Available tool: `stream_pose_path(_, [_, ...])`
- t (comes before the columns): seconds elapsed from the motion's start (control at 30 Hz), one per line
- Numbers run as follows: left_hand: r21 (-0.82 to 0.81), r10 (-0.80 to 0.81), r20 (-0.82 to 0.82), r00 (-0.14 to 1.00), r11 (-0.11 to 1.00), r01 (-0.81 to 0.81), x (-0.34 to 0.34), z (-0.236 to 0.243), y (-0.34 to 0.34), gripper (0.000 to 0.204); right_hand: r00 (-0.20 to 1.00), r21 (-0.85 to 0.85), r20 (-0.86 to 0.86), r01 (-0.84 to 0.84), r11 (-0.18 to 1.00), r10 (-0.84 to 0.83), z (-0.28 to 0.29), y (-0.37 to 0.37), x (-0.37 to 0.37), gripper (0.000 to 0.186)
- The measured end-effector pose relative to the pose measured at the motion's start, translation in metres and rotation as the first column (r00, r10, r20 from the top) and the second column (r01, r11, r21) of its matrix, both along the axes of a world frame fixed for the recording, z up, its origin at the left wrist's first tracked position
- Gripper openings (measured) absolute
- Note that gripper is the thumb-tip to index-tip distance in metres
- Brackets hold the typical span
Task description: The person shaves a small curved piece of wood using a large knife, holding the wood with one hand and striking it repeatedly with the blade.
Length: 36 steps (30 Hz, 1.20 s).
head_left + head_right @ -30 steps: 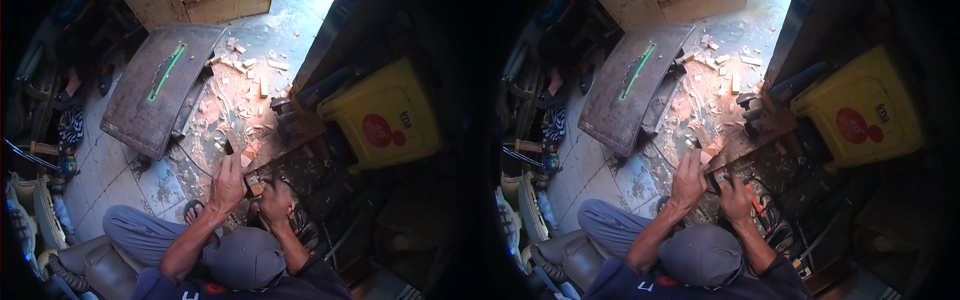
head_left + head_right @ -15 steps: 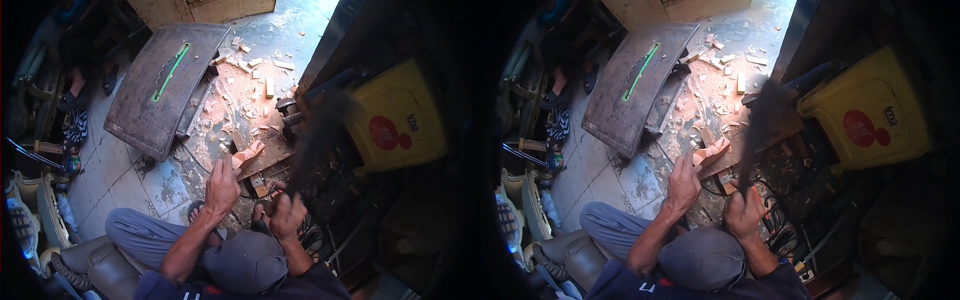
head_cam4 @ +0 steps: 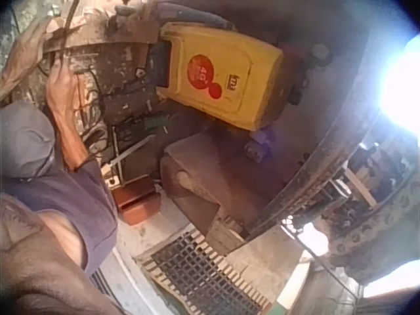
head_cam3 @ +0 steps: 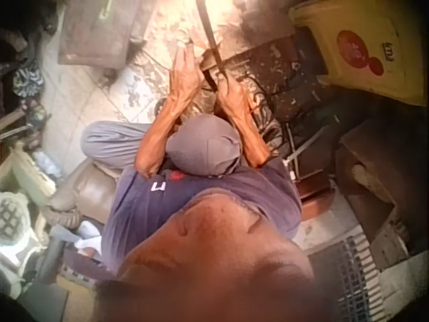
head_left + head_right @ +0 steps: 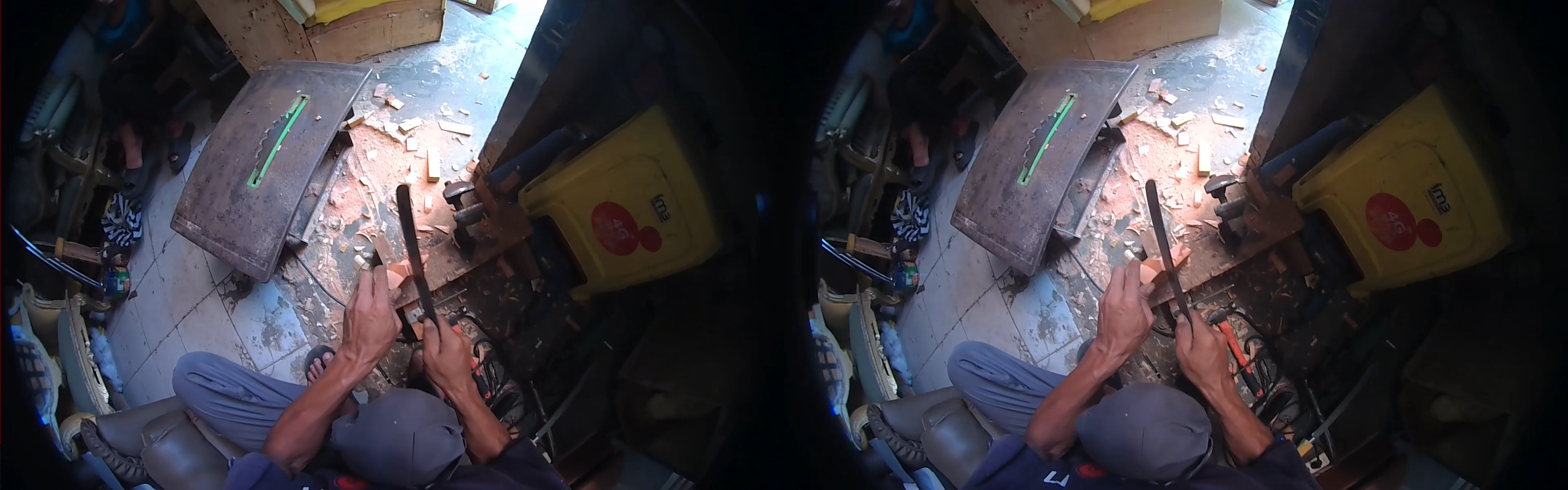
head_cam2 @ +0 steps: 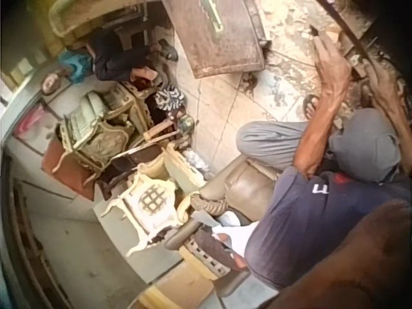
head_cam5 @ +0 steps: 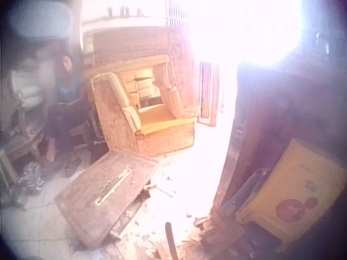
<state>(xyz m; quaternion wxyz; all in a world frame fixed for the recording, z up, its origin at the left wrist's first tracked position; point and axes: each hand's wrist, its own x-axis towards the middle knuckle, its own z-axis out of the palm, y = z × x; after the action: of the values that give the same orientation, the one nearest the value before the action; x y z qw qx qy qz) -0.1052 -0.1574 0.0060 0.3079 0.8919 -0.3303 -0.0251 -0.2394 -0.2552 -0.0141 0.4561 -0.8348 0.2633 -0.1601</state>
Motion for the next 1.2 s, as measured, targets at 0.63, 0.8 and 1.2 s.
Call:
stream_pose_path(0.63, [0.128, 0.008, 0.052, 0.999, 0.992, -0.015, -0.003, 0.003, 0.032, 0.033, 0.980, 0.031, 0.195, 0.043, 0.999, -0.048, 0.028, 0.014, 0.007, 0.023])
stream_pose_path(0.8, [0.098, -0.019, 0.015, 1.000, 0.995, 0.018, -0.001, -0.002, -0.005, 0.033, 0.964, -0.089, -0.263, -0.066, 0.994, 0.041, -0.048, 0.008, -0.008, 0.027])
stream_pose_path(1.2, [0.126, 0.010, 0.040, 0.999, 0.992, -0.015, 0.016, 0.004, 0.008, 0.027, 0.983, -0.035, 0.178, 0.038, 0.999, -0.032, 0.027, 0.002, 0.008, 0.027])
